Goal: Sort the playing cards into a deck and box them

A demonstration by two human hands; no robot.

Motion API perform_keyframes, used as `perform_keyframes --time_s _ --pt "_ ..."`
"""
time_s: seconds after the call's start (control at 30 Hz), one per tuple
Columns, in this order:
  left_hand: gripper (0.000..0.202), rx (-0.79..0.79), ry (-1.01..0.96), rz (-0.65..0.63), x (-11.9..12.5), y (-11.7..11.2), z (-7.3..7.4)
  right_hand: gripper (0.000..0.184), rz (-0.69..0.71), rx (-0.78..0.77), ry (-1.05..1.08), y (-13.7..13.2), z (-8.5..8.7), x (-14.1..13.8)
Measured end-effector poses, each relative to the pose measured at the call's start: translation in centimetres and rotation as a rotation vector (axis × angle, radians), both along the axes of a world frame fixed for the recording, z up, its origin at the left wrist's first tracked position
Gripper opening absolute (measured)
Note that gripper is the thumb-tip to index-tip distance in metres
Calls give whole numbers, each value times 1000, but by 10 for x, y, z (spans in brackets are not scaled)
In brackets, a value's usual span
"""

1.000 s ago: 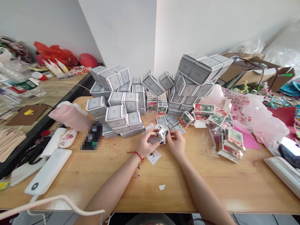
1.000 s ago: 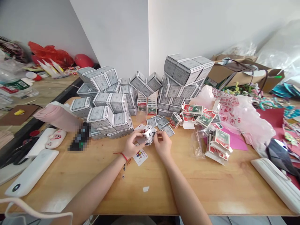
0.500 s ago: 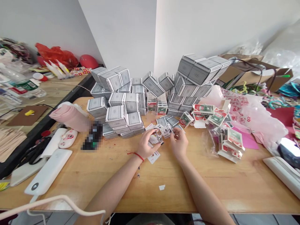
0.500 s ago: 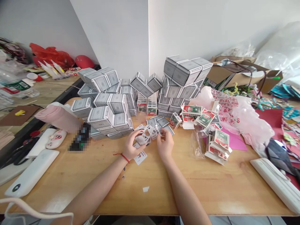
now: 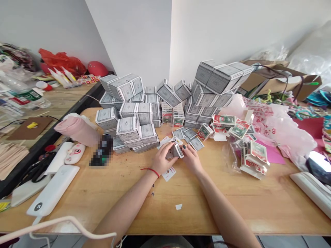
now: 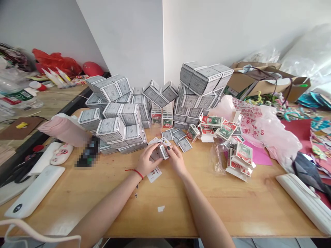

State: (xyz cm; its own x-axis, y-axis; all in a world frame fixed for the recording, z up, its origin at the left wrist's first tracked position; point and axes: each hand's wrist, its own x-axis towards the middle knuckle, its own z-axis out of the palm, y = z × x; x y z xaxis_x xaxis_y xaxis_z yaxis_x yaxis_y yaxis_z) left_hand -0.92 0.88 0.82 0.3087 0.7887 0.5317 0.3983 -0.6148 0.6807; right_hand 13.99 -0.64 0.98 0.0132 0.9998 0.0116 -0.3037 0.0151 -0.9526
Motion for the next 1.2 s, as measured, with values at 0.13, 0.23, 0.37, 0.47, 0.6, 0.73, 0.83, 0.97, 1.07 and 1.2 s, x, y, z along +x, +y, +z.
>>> perform_keyframes --time_s 0.13,0.23,0.37,0.47,0.6,0.73,0.83,0.97,1.07,1.2 --pt "50 9 -14 -34 -1 -1 1 26 61 -22 -103 0 0 2" --pt "51 17 2 -46 -1 -2 4 26 18 -14 -86 0 1 5" --pt "52 60 25 -52 -2 -1 6 25 -49 -3 -33 2 4 5" --pt "53 96 60 -24 -3 -1 6 24 -82 18 -45 1 6 3" --pt "51 104 81 -27 -2 -2 3 22 -122 52 -53 -2 7 -1" --pt "51 80 52 -62 1 -3 0 20 -115 69 -53 -3 4 -3" --pt "51 79 35 -62 1 -4 -2 19 -44 27 3 -2 1 -2" --pt "53 100 28 -64 1 -4 -1 19 77 -54 141 0 -3 1" --pt "54 123 20 -55 1 -4 -1 23 144 -108 200 0 -3 2" --pt "55 138 -5 -93 0 -5 -1 43 221 -165 224 -2 -1 2"
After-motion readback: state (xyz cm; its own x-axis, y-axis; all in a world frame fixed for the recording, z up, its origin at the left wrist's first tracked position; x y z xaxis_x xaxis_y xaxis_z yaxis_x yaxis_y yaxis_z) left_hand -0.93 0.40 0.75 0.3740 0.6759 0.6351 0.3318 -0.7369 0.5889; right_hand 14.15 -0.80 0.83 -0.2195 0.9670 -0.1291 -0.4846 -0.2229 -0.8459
